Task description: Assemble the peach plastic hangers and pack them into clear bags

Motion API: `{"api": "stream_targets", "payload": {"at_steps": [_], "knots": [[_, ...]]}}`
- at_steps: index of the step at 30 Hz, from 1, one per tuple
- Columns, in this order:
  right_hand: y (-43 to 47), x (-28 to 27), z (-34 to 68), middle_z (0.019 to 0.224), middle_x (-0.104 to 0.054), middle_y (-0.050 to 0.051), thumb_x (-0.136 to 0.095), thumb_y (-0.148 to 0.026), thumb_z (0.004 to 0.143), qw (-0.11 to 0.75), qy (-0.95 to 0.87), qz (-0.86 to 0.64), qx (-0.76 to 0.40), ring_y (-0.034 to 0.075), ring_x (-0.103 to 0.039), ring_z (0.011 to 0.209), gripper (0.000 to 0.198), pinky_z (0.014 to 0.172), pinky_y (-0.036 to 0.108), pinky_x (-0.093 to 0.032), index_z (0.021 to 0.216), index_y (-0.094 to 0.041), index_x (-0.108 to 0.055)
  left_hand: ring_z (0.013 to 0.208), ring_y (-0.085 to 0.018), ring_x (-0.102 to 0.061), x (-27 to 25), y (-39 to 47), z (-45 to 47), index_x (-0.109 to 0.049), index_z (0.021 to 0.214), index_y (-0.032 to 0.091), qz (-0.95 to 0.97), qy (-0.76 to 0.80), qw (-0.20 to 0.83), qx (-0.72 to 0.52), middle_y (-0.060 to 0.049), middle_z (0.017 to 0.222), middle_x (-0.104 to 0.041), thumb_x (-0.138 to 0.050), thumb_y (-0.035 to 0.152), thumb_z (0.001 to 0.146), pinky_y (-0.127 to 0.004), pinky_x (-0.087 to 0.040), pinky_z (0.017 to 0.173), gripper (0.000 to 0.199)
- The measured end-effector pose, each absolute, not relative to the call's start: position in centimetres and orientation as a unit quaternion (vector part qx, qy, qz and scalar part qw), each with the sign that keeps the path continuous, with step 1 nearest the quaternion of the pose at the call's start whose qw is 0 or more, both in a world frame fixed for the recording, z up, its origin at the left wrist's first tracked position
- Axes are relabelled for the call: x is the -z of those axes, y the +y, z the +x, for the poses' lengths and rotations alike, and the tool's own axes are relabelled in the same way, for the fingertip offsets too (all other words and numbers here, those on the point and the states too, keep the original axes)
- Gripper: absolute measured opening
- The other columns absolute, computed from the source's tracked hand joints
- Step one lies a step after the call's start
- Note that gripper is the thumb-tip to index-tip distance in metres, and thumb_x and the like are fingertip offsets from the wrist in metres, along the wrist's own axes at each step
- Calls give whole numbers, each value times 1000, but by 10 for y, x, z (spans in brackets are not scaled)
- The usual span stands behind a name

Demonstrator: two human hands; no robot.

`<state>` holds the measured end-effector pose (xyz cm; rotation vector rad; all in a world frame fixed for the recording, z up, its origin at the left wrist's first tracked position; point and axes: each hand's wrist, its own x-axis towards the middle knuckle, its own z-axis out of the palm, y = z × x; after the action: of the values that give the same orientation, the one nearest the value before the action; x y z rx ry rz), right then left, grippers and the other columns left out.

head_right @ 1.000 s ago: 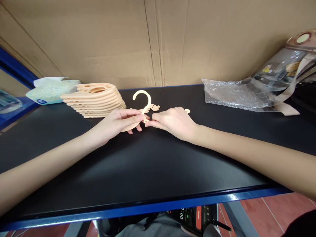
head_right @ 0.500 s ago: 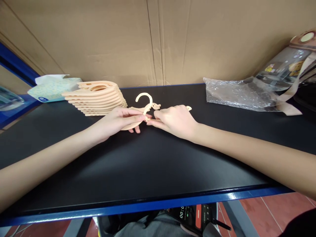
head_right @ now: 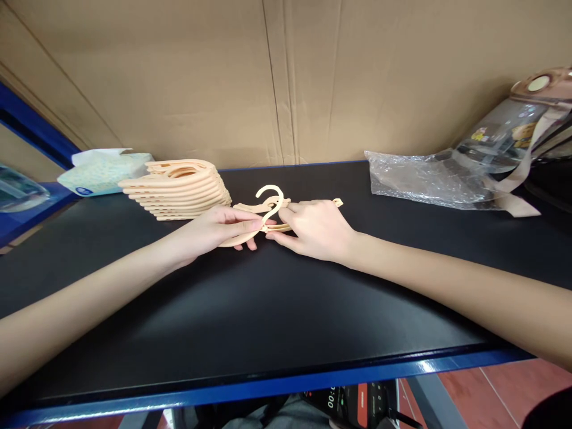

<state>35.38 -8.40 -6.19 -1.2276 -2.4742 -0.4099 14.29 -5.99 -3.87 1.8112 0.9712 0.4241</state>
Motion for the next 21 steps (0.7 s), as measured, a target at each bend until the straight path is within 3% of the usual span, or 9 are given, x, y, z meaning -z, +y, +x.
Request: {"api": "stream_targets", "payload": {"at_steps": [7,21], "knots": [[-84,62,355,77,-66,5,-41,-41,95,199,-888,-378,170,15,-58,65,38,56,28,-30,89,-12,-65,86,-16,-61,38,-60,144,-72,99,20,740,397,512,-183,-4,85,-67,-62,44,85,-18,-43,56,30],[-85,63,356,57,-55,-1,-44,-41,95,228,-883,-343,224,10,-49,50,43,49,26,-23,70,-14,-65,59,-7,-48,41,-62,146,-66,85,14,744,387,499,-217,-1,75,-62,-61,37,85,-18,-42,55,23]]}}
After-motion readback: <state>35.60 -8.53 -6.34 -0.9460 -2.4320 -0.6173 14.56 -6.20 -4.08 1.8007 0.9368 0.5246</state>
